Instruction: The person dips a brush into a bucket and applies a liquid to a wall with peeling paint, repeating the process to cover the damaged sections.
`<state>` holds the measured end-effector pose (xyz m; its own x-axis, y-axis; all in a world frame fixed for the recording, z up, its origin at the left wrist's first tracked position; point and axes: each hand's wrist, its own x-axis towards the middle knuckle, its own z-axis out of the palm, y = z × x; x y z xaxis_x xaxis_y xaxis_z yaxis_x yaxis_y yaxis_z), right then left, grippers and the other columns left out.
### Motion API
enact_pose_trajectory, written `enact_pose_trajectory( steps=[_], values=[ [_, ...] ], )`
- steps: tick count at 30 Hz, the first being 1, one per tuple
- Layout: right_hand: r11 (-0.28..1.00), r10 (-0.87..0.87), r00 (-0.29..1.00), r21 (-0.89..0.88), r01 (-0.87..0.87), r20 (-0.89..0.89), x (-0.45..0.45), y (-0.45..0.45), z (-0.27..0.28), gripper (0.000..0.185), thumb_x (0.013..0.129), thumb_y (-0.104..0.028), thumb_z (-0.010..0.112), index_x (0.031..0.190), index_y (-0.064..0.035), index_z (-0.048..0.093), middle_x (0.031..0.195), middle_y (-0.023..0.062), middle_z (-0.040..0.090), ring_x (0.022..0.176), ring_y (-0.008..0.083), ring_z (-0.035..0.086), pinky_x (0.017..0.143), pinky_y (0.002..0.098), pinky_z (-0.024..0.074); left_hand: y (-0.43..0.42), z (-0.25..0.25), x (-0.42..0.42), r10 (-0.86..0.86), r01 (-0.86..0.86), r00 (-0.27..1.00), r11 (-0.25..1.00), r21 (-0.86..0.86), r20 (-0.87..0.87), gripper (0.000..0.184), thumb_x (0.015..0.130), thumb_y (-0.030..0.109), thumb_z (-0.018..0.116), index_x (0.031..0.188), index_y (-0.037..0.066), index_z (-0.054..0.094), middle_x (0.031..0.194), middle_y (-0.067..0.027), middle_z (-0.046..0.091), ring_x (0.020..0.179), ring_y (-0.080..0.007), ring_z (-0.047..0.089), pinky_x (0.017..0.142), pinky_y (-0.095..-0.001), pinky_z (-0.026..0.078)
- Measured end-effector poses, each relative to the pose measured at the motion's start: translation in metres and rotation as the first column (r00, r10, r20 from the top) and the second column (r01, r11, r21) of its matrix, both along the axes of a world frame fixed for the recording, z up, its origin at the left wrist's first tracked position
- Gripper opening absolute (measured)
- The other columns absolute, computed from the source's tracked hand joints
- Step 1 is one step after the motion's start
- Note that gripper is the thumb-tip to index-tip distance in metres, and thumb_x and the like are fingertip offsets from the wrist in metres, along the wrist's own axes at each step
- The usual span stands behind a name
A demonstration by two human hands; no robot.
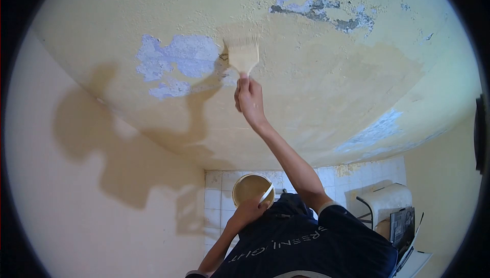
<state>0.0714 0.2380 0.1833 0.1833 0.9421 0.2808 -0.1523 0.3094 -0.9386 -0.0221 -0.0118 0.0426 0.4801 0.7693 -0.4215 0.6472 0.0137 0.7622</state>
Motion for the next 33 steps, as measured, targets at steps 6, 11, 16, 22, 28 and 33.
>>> enact_pose_trajectory(
  steps=[6, 11, 16, 22, 28, 33],
  values=[
    [0.989, 0.042, 0.998, -0.141, -0.047, -0.040, 0.000, -0.045, 0.007, 0.046, 0.104, -0.043, 0.037, 0.072, -0.0096, 0.037, 0.055, -0.0033, 0.033, 0.038, 0.0049, 0.029, 0.034, 0.0237, 0.0219, 0.002, -0.001, -0.002, -0.019, 0.018, 0.999, 0.999, -0.027, -0.039, 0.058, 0.095, 0.042, 0.050, 0.134, -0.001, 0.048, 0.106, -0.0321, 0.062, 0.100, -0.0444, 0.061, 0.090, -0.0454, 0.046],
    [0.996, 0.078, 0.994, -0.038, -0.081, -0.073, -0.002, -0.019, 0.028, 0.047, 0.104, -0.040, 0.037, 0.070, -0.0089, 0.038, 0.053, -0.0034, 0.035, 0.039, 0.0055, 0.032, 0.035, 0.0249, 0.0262, -0.001, 0.009, 0.000, -0.017, 0.015, 0.999, 0.998, -0.053, -0.038, 0.057, 0.096, 0.043, 0.048, 0.133, -0.001, 0.049, 0.107, -0.0314, 0.062, 0.100, -0.0443, 0.061, 0.090, -0.0463, 0.046],
    [0.964, 0.148, 0.979, -0.200, -0.175, -0.142, -0.011, -0.030, -0.050, 0.045, 0.104, -0.040, 0.037, 0.070, -0.0102, 0.038, 0.053, -0.0036, 0.036, 0.038, 0.0055, 0.031, 0.033, 0.0237, 0.0225, -0.001, -0.003, -0.005, -0.019, 0.019, 1.000, 1.000, 0.001, -0.001, 0.056, 0.096, 0.043, 0.049, 0.134, 0.001, 0.049, 0.107, -0.0312, 0.062, 0.099, -0.0440, 0.061, 0.089, -0.0459, 0.047],
    [0.984, -0.167, 0.978, 0.091, 0.156, 0.128, -0.019, -0.024, -0.019, 0.046, 0.104, -0.036, 0.037, 0.071, -0.0053, 0.044, 0.053, -0.0013, 0.038, 0.043, 0.0069, 0.034, 0.040, 0.0276, 0.0281, -0.011, -0.001, -0.008, 0.017, -0.017, 1.000, 0.999, 0.035, 0.003, 0.056, 0.093, 0.039, 0.049, 0.133, 0.000, 0.049, 0.102, -0.0299, 0.064, 0.095, -0.0422, 0.063, 0.086, -0.0454, 0.048],
    [0.978, -0.207, 0.928, 0.049, 0.202, 0.308, -0.017, -0.021, -0.027, 0.045, 0.104, -0.029, 0.039, 0.073, 0.0020, 0.046, 0.054, 0.0059, 0.040, 0.052, 0.0117, 0.038, 0.048, 0.0348, 0.0334, -0.015, -0.003, -0.016, 0.056, -0.056, 0.998, 0.998, -0.004, -0.015, 0.057, 0.094, 0.040, 0.048, 0.134, -0.001, 0.047, 0.104, -0.0299, 0.064, 0.097, -0.0422, 0.063, 0.088, -0.0450, 0.048],
    [0.993, -0.121, 0.993, -0.003, 0.121, -0.001, -0.022, -0.029, -0.001, 0.044, 0.105, -0.032, 0.036, 0.074, -0.0020, 0.044, 0.054, 0.0000, 0.039, 0.050, 0.0076, 0.035, 0.046, 0.0291, 0.0318, -0.010, 0.002, -0.015, 0.071, -0.074, 0.996, 0.996, -0.057, -0.044, 0.059, 0.095, 0.041, 0.051, 0.135, -0.002, 0.047, 0.109, -0.0333, 0.061, 0.100, -0.0447, 0.061, 0.089, -0.0448, 0.047]
  ],
)
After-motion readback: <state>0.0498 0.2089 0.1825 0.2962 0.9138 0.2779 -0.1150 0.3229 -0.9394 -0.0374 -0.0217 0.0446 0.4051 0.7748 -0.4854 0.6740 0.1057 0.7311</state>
